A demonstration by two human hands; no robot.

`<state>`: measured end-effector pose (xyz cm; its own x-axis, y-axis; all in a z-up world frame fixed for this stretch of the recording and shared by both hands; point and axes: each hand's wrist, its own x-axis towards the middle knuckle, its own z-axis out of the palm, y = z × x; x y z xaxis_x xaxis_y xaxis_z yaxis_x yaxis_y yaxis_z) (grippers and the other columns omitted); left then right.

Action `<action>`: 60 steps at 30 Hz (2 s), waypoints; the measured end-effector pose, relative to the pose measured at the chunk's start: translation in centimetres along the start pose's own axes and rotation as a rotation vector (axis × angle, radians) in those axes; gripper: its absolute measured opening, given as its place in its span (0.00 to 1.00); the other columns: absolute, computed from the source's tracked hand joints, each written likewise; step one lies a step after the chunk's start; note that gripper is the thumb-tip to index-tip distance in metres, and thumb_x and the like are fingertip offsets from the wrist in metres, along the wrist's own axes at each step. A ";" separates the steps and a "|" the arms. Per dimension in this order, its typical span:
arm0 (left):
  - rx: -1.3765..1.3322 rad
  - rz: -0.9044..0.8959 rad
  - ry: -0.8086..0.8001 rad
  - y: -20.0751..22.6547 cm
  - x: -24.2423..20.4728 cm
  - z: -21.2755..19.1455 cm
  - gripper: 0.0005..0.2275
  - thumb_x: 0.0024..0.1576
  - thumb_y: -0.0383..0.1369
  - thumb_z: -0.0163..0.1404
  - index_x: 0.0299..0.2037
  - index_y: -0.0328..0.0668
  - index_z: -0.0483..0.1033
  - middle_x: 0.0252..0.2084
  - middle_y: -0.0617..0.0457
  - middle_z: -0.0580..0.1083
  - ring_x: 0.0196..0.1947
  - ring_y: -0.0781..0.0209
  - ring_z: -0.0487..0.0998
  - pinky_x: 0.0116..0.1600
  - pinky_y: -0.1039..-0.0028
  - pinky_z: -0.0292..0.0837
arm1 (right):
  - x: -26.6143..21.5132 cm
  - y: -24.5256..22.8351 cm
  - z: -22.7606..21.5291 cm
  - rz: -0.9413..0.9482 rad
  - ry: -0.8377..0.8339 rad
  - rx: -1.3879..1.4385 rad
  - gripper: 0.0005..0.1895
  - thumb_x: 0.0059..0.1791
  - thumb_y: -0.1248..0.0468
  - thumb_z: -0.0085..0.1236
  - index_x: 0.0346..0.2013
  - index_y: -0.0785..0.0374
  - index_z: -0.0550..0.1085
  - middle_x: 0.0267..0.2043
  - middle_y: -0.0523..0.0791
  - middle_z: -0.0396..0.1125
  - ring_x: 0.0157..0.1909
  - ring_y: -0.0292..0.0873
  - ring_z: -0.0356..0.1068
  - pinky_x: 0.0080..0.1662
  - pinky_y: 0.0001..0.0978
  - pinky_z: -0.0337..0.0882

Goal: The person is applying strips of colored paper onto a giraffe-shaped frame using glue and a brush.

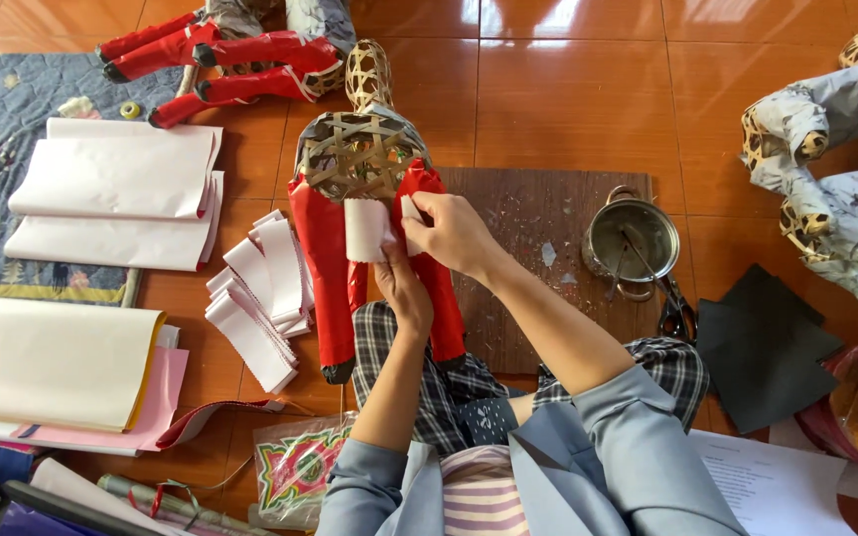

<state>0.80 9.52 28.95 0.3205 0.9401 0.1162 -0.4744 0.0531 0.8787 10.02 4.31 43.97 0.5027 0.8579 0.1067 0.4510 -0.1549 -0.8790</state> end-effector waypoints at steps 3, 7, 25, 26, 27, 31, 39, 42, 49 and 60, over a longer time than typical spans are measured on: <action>-0.045 -0.042 0.015 0.0 0.0 -0.2 0.16 0.72 0.38 0.41 0.60 0.34 0.70 0.39 0.57 0.70 0.34 0.72 0.65 0.37 0.81 0.62 | 0.0 0.9 0.5 -0.076 0.031 0.014 0.12 0.51 0.60 0.55 0.31 0.69 0.73 0.25 0.48 0.71 0.26 0.37 0.69 0.31 0.34 0.66; -0.111 -0.027 0.008 -3.0 0.7 -1.9 0.14 0.75 0.38 0.41 0.55 0.32 0.68 0.37 0.56 0.68 0.33 0.72 0.64 0.35 0.80 0.61 | 0.1 4.5 0.8 0.002 -0.069 0.016 0.12 0.54 0.59 0.51 0.37 0.64 0.79 0.30 0.47 0.75 0.27 0.43 0.70 0.30 0.40 0.67; -0.008 0.059 0.158 4.4 1.1 0.8 0.20 0.71 0.36 0.38 0.68 0.30 0.62 0.57 0.48 0.73 0.44 0.66 0.70 0.46 0.79 0.66 | 4.0 4.5 1.2 -1.175 -0.087 -0.994 0.22 0.51 0.47 0.54 0.54 0.54 0.75 0.60 0.40 0.69 0.72 0.44 0.56 0.75 0.56 0.38; -0.007 0.023 0.174 4.3 1.1 0.8 0.19 0.71 0.34 0.38 0.69 0.29 0.62 0.57 0.45 0.73 0.46 0.62 0.68 0.48 0.72 0.64 | 4.1 4.6 1.5 -1.168 -0.060 -1.023 0.22 0.51 0.48 0.54 0.54 0.56 0.75 0.58 0.40 0.69 0.71 0.45 0.57 0.75 0.54 0.40; -0.007 -0.013 0.190 4.2 1.1 0.7 0.19 0.72 0.33 0.38 0.70 0.28 0.63 0.57 0.42 0.73 0.48 0.57 0.66 0.50 0.66 0.61 | 4.2 4.7 1.7 -1.160 -0.034 -1.051 0.22 0.50 0.48 0.54 0.53 0.57 0.75 0.56 0.41 0.70 0.70 0.45 0.58 0.75 0.52 0.41; 0.168 0.098 0.148 3.3 1.4 -0.2 0.18 0.73 0.31 0.38 0.69 0.26 0.65 0.58 0.39 0.72 0.50 0.52 0.63 0.54 0.60 0.58 | 4.8 5.5 2.0 -1.173 -0.048 -0.910 0.19 0.53 0.51 0.54 0.53 0.57 0.75 0.56 0.41 0.69 0.70 0.46 0.58 0.76 0.53 0.44; 0.636 0.286 -0.061 4.2 2.0 -0.6 0.14 0.71 0.29 0.40 0.61 0.27 0.69 0.54 0.35 0.75 0.52 0.46 0.75 0.59 0.65 0.71 | -0.6 8.8 4.5 -0.548 0.490 -0.086 0.13 0.57 0.74 0.44 0.53 0.63 0.74 0.58 0.49 0.70 0.63 0.45 0.70 0.67 0.36 0.74; 0.793 0.506 -0.202 4.2 2.4 -0.1 0.13 0.71 0.28 0.41 0.62 0.29 0.67 0.66 0.30 0.66 0.67 0.34 0.66 0.70 0.56 0.63 | -2.8 6.4 4.8 -0.217 0.357 0.061 0.19 0.53 0.69 0.45 0.59 0.71 0.69 0.59 0.56 0.67 0.61 0.55 0.71 0.61 0.42 0.71; 1.281 0.700 -0.408 5.2 2.8 1.1 0.27 0.62 0.31 0.48 0.73 0.35 0.58 0.78 0.35 0.46 0.77 0.23 0.41 0.77 0.38 0.43 | -1.3 5.5 5.5 -0.382 0.351 0.031 0.22 0.55 0.59 0.51 0.59 0.72 0.68 0.54 0.59 0.67 0.55 0.58 0.71 0.55 0.43 0.72; 0.786 0.405 -0.168 7.7 5.3 -1.6 0.17 0.66 0.25 0.48 0.65 0.33 0.67 0.67 0.38 0.66 0.63 0.45 0.72 0.65 0.64 0.71 | 2.2 7.2 5.9 -0.013 0.406 0.451 0.15 0.58 0.56 0.51 0.46 0.65 0.77 0.37 0.42 0.76 0.36 0.34 0.72 0.40 0.28 0.74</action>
<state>-2.42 15.43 35.58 0.3953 0.7720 0.4977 0.1007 -0.5750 0.8119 10.01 8.01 35.13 0.7807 0.5887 0.2095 0.1467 0.1532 -0.9773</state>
